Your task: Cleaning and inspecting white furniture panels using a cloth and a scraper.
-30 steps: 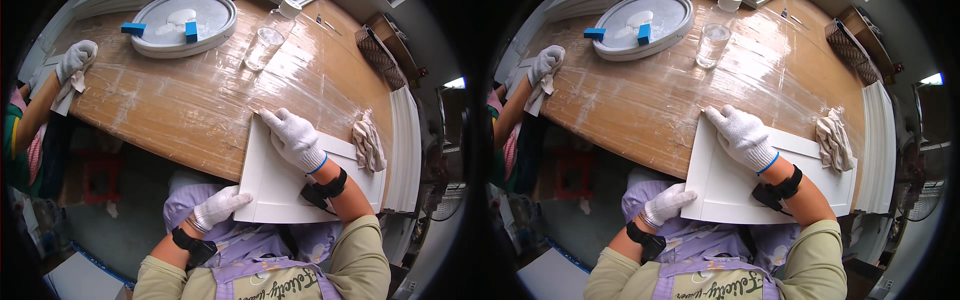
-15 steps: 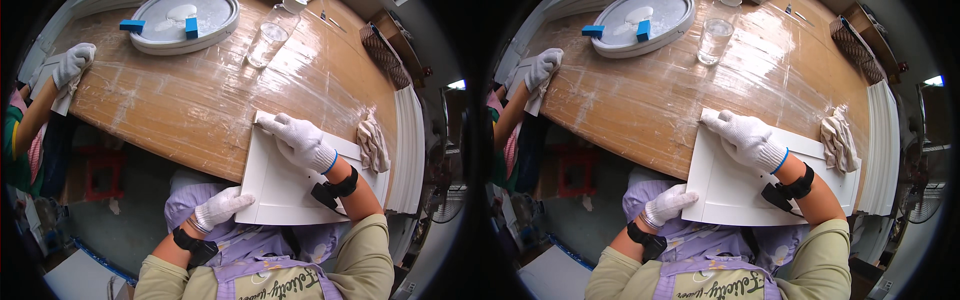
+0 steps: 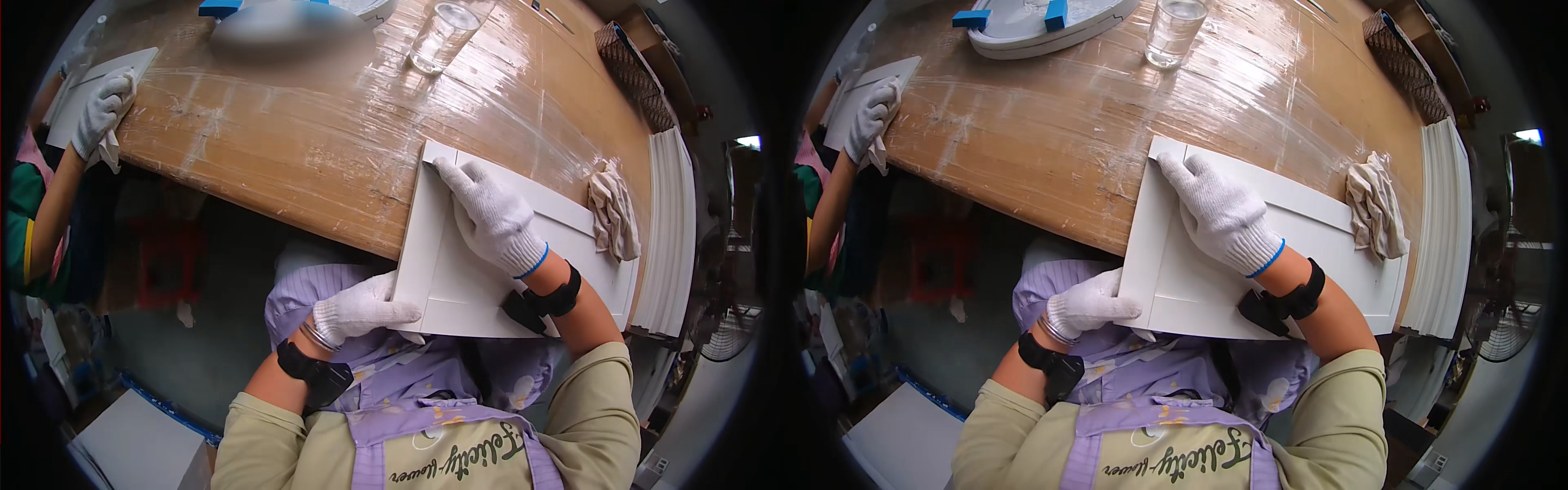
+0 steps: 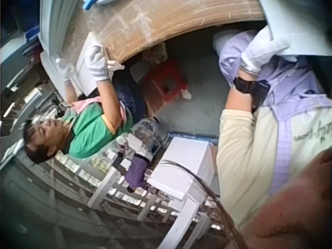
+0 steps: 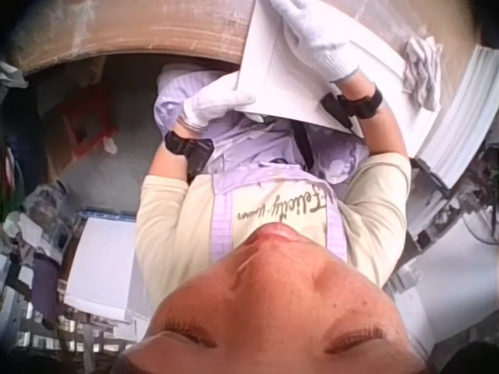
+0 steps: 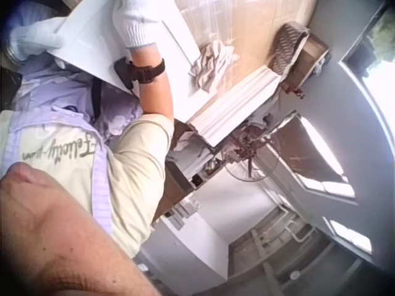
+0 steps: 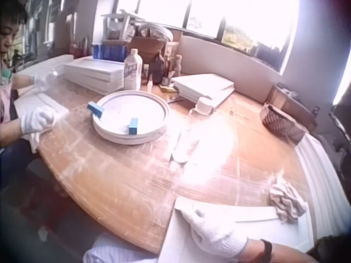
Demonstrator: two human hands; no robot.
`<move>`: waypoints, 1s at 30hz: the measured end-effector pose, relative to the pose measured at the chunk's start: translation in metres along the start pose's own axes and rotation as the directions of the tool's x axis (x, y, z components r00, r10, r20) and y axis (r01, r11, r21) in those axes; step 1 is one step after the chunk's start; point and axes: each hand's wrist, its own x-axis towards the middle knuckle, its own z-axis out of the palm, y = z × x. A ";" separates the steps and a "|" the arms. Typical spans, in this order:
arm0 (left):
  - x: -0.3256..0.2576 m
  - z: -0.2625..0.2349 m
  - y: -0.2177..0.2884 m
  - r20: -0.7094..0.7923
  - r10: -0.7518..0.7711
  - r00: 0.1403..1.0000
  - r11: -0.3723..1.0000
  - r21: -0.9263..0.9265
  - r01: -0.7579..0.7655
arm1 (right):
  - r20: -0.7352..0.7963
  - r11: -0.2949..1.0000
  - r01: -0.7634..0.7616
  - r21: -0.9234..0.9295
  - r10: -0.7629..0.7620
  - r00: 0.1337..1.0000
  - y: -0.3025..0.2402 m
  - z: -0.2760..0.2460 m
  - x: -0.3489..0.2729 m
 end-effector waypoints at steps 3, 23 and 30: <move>-0.010 -0.003 -0.001 0.072 -0.169 0.983 0.985 0.026 0.168 | 0.156 0.982 0.186 -0.023 -0.181 0.971 -0.014 0.004 -0.018; -0.015 0.009 0.003 -0.051 -0.162 0.985 0.981 0.096 0.166 | 0.029 0.997 0.058 0.049 -0.060 0.998 -0.001 0.001 -0.051; -0.012 0.006 0.000 -0.042 -0.175 0.984 0.979 0.101 0.179 | -0.038 0.997 0.009 0.075 -0.006 0.999 -0.001 0.000 -0.049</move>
